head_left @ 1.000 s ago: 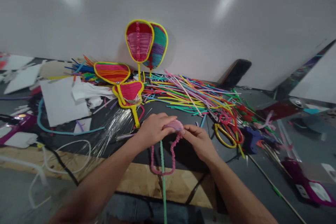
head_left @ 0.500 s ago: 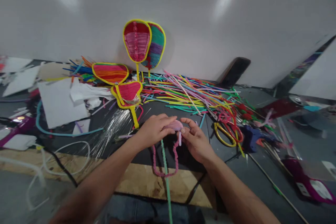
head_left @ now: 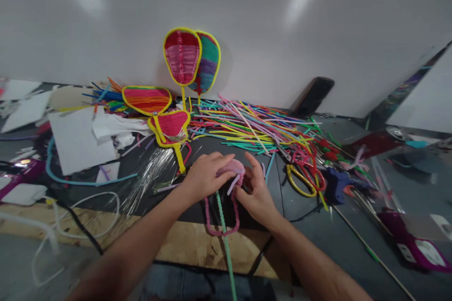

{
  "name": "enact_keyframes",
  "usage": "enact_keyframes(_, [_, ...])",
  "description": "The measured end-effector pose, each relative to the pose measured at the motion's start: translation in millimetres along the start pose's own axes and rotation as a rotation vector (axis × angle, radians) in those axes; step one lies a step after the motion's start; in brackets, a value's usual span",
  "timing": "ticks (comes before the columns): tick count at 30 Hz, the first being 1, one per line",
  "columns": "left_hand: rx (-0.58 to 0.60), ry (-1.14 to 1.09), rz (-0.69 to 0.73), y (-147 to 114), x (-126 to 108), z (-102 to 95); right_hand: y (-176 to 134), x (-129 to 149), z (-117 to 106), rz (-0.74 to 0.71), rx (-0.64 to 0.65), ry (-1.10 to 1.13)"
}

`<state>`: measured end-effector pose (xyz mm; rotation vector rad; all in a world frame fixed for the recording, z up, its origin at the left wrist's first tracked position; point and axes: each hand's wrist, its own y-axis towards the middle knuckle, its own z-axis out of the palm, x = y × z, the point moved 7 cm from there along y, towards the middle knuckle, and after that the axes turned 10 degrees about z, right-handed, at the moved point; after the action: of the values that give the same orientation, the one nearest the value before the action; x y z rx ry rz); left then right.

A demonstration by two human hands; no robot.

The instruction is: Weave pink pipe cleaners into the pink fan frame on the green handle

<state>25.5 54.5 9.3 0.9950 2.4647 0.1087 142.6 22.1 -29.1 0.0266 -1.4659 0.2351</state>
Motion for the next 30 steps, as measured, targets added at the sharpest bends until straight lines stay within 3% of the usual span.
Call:
enact_keyframes(8, [-0.024, -0.005, 0.0, 1, -5, -0.6, 1, 1, -11, -0.106, -0.14, -0.076])
enact_keyframes(13, [-0.091, 0.008, -0.028, -1, 2, -5.1, 4, 0, -17, -0.01, -0.166, 0.03])
enact_keyframes(22, [-0.134, -0.015, 0.028, 0, -4, -10.5, 12, -24, -5, 0.347, 0.057, 0.603])
enact_keyframes(26, [-0.132, -0.021, 0.061, 0, -6, -9.4, 11, -18, -2, 0.344, 0.104, 0.64])
enact_keyframes(30, [-0.113, 0.014, 0.064, 1, -5, -6.4, 10, -18, -2, 0.325, 0.117, 0.54])
